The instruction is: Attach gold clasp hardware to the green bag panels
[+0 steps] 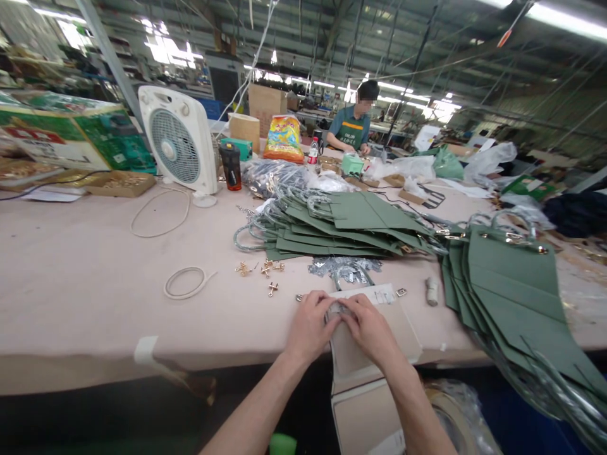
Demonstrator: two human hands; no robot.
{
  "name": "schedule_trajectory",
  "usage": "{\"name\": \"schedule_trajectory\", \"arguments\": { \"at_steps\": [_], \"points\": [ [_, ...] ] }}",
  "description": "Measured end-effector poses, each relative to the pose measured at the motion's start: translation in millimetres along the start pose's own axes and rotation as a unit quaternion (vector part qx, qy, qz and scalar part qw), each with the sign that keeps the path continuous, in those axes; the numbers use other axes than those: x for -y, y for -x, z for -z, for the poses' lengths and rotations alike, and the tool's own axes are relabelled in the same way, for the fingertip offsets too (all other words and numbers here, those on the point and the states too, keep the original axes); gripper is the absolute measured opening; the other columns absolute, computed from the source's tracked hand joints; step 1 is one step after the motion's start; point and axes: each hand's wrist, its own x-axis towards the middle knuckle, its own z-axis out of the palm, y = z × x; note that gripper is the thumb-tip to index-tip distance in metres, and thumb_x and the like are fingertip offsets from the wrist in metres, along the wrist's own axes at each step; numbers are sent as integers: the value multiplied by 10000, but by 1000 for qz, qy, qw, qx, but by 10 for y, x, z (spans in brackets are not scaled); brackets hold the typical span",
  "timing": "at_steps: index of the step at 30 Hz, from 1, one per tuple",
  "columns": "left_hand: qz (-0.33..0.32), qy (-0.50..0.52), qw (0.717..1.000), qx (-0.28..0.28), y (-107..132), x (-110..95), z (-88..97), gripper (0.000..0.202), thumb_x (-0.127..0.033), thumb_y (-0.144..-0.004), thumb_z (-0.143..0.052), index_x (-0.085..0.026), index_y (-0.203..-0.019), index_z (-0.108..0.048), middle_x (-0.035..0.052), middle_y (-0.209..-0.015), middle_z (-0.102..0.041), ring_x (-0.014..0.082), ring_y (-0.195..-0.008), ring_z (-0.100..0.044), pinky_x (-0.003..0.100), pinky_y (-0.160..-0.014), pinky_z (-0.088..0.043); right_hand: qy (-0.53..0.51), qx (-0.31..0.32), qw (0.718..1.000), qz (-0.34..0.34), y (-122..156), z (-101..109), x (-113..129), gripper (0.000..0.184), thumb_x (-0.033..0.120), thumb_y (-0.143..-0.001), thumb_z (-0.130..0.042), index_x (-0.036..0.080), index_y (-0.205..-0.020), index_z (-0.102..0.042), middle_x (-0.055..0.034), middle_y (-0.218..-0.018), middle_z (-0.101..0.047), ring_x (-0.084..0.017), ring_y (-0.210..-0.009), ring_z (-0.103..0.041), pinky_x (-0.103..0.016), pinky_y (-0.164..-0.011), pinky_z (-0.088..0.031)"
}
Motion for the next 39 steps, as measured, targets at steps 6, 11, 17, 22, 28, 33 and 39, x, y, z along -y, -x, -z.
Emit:
{"name": "schedule_trajectory", "arguments": {
  "at_steps": [6,11,17,22,28,33,39],
  "points": [
    [2,15,1000,6,-6,25,-3,356,-168,-867,-740,-251,-1209,-686,69,-1211,-612,260,-1147,-570,451,-1024,-508,15,82,996,-12,-129,112,1,232,225,-945,-571,256,-1137,-697,-55,-1101,-657,-220,-983,-667,-333,-926,-497],
    [-1,14,1000,2,2,41,-9,334,-197,-878,-753,-254,-1198,-676,61,-1197,-609,256,-1132,-557,433,-1000,-505,32,75,996,-20,-105,96,5,129,223,-941,-562,243,-1030,-653,-53,-1080,-644,-213,-911,-660,-332,-855,-499],
    [2,-22,1000,6,-63,26,-43,266,-167,-869,-745,-233,-1108,-650,54,-1167,-595,267,-1107,-540,446,-985,-494,38,54,998,-6,-56,59,48,115,211,-955,-518,243,-933,-626,-45,-986,-661,-225,-887,-659,-338,-802,-484],
    [-10,-42,999,18,-96,13,-31,241,-173,-885,-731,-229,-1090,-618,52,-1161,-587,264,-1092,-532,442,-968,-498,24,22,999,-24,37,50,-34,153,278,-940,-583,220,-1069,-642,-70,-1055,-657,-218,-840,-657,-351,-798,-496],
    [-18,-51,998,24,-107,21,-52,301,-209,-891,-749,-233,-1162,-620,66,-1205,-582,274,-1129,-523,461,-997,-492,29,53,996,-60,162,90,-18,101,237,-938,-579,252,-959,-676,-37,-984,-657,-213,-869,-655,-330,-786,-466],
    [-21,-22,1000,5,-132,24,-87,262,-168,-873,-759,-237,-1100,-650,54,-1165,-612,264,-1099,-545,454,-972,-499,55,52,994,-79,176,60,61,127,204,-948,-552,251,-897,-658,-25,-956,-660,-209,-871,-654,-315,-763,-441],
    [-30,-11,999,-2,-141,8,-110,198,-130,-881,-727,-218,-1039,-645,55,-1142,-641,267,-1093,-538,465,-981,-490,97,59,991,-69,200,3,77,122,187,-970,-524,239,-899,-610,-36,-974,-641,-210,-876,-653,-305,-742,-435]
  ]
}}
